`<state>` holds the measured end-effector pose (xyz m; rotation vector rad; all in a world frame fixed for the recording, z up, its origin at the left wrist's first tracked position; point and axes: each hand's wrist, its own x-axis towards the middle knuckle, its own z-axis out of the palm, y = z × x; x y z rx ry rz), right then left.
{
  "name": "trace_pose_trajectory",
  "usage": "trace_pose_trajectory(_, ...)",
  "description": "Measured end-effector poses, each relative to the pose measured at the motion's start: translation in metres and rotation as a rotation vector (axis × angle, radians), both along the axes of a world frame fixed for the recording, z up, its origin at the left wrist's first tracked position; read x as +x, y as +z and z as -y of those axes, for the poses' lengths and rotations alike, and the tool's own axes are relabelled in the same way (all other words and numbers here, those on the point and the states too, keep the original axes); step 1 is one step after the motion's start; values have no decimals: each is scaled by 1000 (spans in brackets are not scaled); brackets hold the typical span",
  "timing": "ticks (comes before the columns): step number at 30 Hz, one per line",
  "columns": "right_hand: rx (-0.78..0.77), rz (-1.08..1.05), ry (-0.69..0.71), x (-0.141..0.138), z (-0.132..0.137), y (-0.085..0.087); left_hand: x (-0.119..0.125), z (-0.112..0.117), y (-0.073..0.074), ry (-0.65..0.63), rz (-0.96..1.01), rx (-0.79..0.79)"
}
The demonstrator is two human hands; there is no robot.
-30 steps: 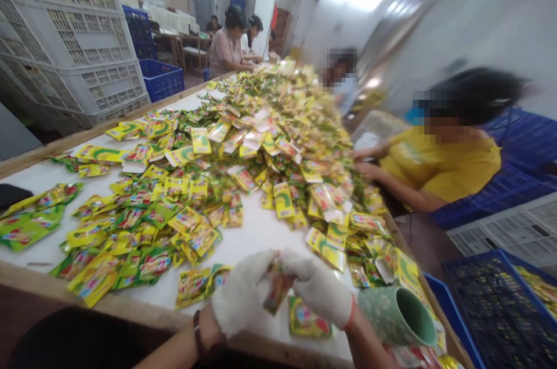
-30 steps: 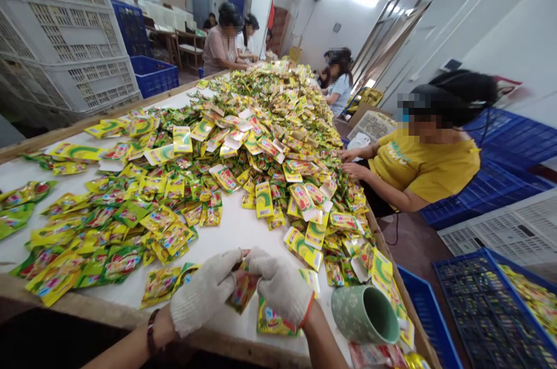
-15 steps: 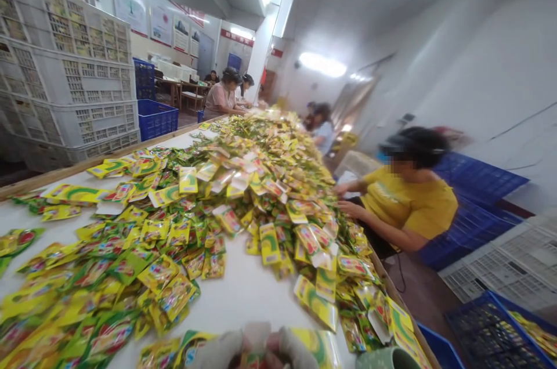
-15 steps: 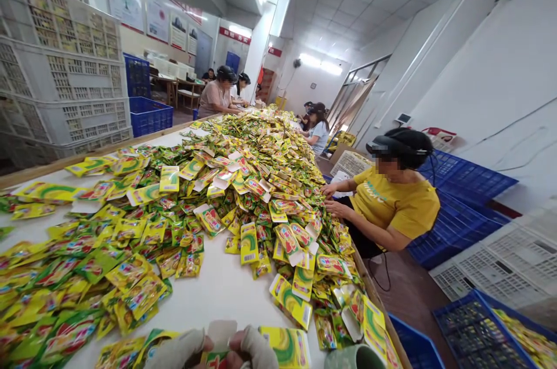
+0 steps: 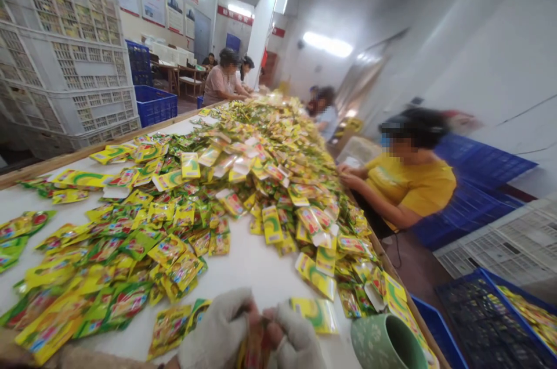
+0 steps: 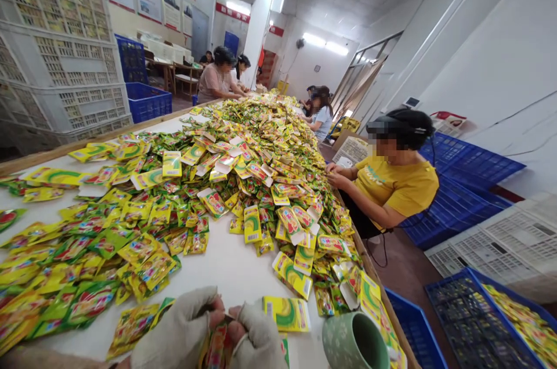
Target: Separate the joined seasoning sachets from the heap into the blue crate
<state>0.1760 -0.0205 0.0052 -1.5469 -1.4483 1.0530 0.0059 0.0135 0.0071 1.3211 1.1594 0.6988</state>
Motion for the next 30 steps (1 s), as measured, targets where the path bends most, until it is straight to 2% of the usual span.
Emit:
trace_pose_trajectory(5, 19, 108, 173, 5, -13, 22, -4, -8, 16, -112, 13, 58)
trace_pose_trajectory(10, -52, 49, 207, 9, -21, 23, -4, -16, 19, -120, 41, 31)
trace_pose_trajectory(13, -55, 74, 227, 12, -20, 24, -6, -13, 20, -133, 69, 0)
trace_pose_trajectory(15, -23, 124, 272, 16, -15, 26, -10, -7, 19, -159, 15, 32)
trace_pose_trajectory(17, 53, 161, 332, 21, -9, 26, -14, 2, 17, -186, -98, 153)
trace_pose_trajectory(21, 252, 207, 404, 27, 5, 20, -18, 20, 6, -222, -301, 576)
trace_pose_trajectory(23, 316, 274, 420, 26, 8, 18, -15, 26, 1, -229, -369, 735)
trace_pose_trajectory(25, 333, 337, 443, 22, 6, 17, -12, 28, -2, -226, -423, 809)
trace_pose_trajectory(27, 280, 353, 442, 19, 1, 18, -13, 25, -3, -210, -462, 842)
trace_pose_trajectory(30, 118, 203, 246, 12, -11, 20, -30, 19, -1, -70, -478, 831)
